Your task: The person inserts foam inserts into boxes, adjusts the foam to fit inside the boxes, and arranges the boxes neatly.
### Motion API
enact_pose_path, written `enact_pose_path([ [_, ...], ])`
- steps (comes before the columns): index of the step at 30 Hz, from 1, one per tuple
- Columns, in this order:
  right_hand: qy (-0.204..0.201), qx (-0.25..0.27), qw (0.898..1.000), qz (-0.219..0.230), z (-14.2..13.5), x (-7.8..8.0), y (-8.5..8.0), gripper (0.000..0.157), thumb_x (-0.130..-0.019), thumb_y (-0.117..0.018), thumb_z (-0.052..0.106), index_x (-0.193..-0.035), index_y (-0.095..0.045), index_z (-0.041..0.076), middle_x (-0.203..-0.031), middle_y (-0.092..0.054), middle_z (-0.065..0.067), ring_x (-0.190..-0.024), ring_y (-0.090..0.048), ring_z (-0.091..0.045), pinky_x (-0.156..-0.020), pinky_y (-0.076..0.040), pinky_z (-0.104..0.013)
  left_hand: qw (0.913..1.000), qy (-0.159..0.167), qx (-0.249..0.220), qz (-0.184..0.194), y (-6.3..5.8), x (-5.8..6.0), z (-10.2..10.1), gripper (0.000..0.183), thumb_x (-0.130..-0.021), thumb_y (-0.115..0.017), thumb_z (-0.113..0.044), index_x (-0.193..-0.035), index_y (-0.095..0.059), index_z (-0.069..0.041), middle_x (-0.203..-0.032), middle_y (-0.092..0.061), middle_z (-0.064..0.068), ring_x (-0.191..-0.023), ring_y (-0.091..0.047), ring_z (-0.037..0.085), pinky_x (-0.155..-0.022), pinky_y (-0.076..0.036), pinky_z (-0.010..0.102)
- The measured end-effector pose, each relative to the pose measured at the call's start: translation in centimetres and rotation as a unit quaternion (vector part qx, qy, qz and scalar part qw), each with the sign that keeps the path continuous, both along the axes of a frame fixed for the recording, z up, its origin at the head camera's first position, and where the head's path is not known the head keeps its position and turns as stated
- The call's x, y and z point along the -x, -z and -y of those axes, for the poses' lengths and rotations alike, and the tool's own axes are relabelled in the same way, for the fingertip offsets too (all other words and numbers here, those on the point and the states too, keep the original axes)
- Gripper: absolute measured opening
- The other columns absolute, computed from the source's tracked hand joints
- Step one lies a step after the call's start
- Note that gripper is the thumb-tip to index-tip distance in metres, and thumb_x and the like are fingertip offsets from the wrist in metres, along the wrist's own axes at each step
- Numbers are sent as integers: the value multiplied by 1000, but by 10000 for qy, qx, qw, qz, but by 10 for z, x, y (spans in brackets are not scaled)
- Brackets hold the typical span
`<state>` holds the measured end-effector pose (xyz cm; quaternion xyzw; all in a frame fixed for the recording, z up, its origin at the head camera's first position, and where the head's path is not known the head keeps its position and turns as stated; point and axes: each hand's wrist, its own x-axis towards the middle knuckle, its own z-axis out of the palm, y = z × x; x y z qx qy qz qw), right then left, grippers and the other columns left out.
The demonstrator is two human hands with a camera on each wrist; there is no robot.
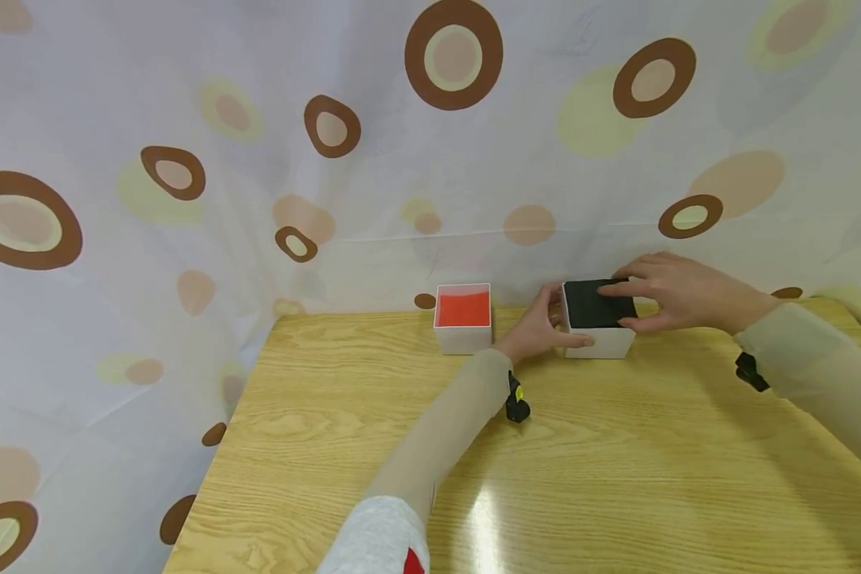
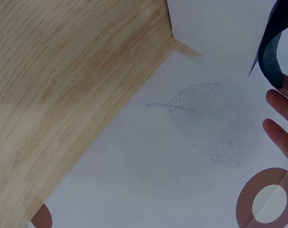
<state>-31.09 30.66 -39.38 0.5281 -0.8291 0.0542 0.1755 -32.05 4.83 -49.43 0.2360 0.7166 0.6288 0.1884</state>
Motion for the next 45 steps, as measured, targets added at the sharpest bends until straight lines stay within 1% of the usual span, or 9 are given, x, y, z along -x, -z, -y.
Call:
enact_pose_path([
  [9,-51,27,10000,-11,1,1,7,50,-76,-91,32,-121,-76,14,-111,-70,-17,-96,-68,-35,-82,-56,-58,10000,-37,6,-1,0,-1,0,89,-84,-86,-2,-152,-30,-15,-135,-45,-6,-118,-55,7,-109,-45,23],
  [21,389,-277,9974,533,3,-5,14,37,-86,-81,28,-121,-77,14,-127,-64,-24,-109,-65,-42,-90,-53,-61,10000,-37,-54,-1,2,0,-1,89,-83,-86,-1,-151,-30,-16,-135,-46,-7,-117,-55,5,-108,-45,22],
  [27,499,-118,9971,558,3,-8,19,48,-88,-82,32,-130,-71,11,-134,-61,-25,-115,-62,-45,-99,-46,-65,10000,-38,-46,-18,3,0,-1,88,-83,-86,-1,-150,-30,-16,-134,-45,-7,-116,-56,6,-108,-45,22],
  [30,588,70,9971,468,2,-10,20,47,-86,-83,30,-126,-70,10,-128,-63,-20,-113,-61,-43,-101,-43,-64,10000,-43,-58,-58,3,1,-2,88,-83,-86,0,-149,-31,-15,-132,-45,-7,-113,-56,6,-106,-46,20],
  [32,522,246,9975,411,1,-12,20,39,-86,-82,29,-119,-71,11,-121,-65,-16,-110,-61,-40,-101,-42,-62,9999,-52,-55,-84,3,1,-2,87,-82,-86,0,-148,-31,-15,-130,-45,-7,-111,-55,5,-104,-46,20],
  [35,242,526,9980,256,-1,-15,20,23,-95,-74,32,-107,-71,13,-110,-66,-9,-102,-60,-35,-97,-43,-57,9999,-62,-73,-87,3,0,-2,88,-81,-87,0,-148,-31,-14,-129,-45,-7,-110,-55,5,-103,-47,20],
  [38,-85,732,9973,51,-2,-17,21,32,-106,-58,41,-100,-72,13,-102,-66,-5,-98,-60,-31,-93,-43,-52,9999,-78,-57,-68,4,1,-1,88,-81,-88,-1,-148,-31,-15,-130,-45,-7,-109,-55,4,-103,-47,19],
  [41,-274,799,9964,-102,-3,-19,24,45,-109,-47,44,-96,-75,12,-98,-68,-3,-98,-61,-31,-91,-44,-51,9999,-106,-32,-54,4,1,-1,90,-81,-89,-2,-148,-32,-16,-130,-46,-7,-110,-55,4,-103,-47,19],
  [45,-310,740,9967,-132,-4,-21,26,38,-106,-54,39,-92,-77,12,-95,-70,-2,-101,-61,-33,-91,-44,-52,9999,-104,-61,-78,5,0,-2,90,-80,-89,-1,-149,-32,-16,-131,-47,-7,-111,-55,4,-103,-47,19],
])
